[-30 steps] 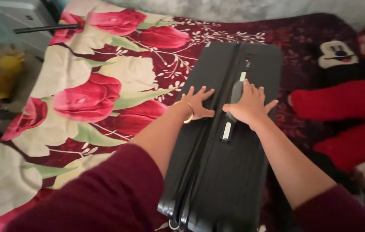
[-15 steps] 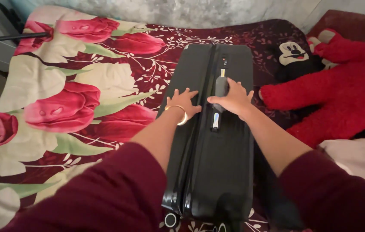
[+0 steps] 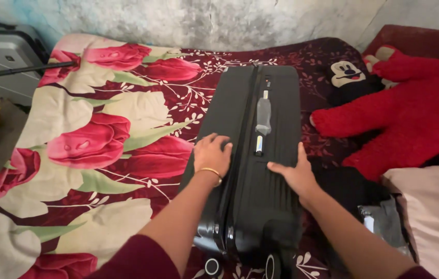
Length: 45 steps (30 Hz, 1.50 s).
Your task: Open a black suitcase on a bed and inspect the interior compartments.
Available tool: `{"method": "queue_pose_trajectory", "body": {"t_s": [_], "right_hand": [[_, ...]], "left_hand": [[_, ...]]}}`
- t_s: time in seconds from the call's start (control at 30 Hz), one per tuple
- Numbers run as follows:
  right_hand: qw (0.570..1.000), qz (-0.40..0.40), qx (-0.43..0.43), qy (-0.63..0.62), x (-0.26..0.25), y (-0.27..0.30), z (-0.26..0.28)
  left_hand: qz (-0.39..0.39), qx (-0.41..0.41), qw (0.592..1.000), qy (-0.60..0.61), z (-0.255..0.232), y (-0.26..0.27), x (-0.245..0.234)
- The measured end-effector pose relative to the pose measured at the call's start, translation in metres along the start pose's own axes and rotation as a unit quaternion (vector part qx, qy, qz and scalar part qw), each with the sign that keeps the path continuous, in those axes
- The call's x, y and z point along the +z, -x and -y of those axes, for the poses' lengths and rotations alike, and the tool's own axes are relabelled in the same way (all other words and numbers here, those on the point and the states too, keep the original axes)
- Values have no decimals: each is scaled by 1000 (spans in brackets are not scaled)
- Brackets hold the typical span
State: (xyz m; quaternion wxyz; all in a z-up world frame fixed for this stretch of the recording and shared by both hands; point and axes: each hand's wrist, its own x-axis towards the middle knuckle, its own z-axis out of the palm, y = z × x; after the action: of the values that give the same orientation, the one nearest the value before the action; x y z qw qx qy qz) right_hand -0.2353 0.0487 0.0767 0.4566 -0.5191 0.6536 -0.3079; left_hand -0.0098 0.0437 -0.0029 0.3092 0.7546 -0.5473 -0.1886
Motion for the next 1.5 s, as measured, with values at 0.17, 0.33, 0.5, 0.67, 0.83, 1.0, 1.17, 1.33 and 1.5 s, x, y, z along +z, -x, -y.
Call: {"method": "queue_pose_trajectory", "body": {"t_s": [0.17,0.33,0.5,0.67,0.83,1.0,1.17,1.33,1.5], "right_hand": [[996,-22,-78,35,2,2,-26],[981,-59,-161,86,5,6,-57],[974,-88,-113,175,10,16,-49],[941,-147,-211,220,24,62,-42],[852,-228,-434,182,72,180,-17],[998,7,-58,-29,142,214,-105],[968,-99,144,-177,190,173,-202],[953,-252,88,-143,207,172,-196],[938,-267,13,-222,205,173,-201]], "left_hand": [[57,8,998,-12,-57,29,-24],[57,-62,993,-82,-30,49,-37],[107,-183,974,-79,-1,85,-59],[169,-101,972,-125,-26,116,-85],[239,-19,959,-153,-21,110,-80],[254,-14,957,-139,-12,108,-77],[222,55,964,-134,-2,102,-56],[191,176,956,-135,-7,98,-39],[214,135,959,-125,-27,108,-49]]}}
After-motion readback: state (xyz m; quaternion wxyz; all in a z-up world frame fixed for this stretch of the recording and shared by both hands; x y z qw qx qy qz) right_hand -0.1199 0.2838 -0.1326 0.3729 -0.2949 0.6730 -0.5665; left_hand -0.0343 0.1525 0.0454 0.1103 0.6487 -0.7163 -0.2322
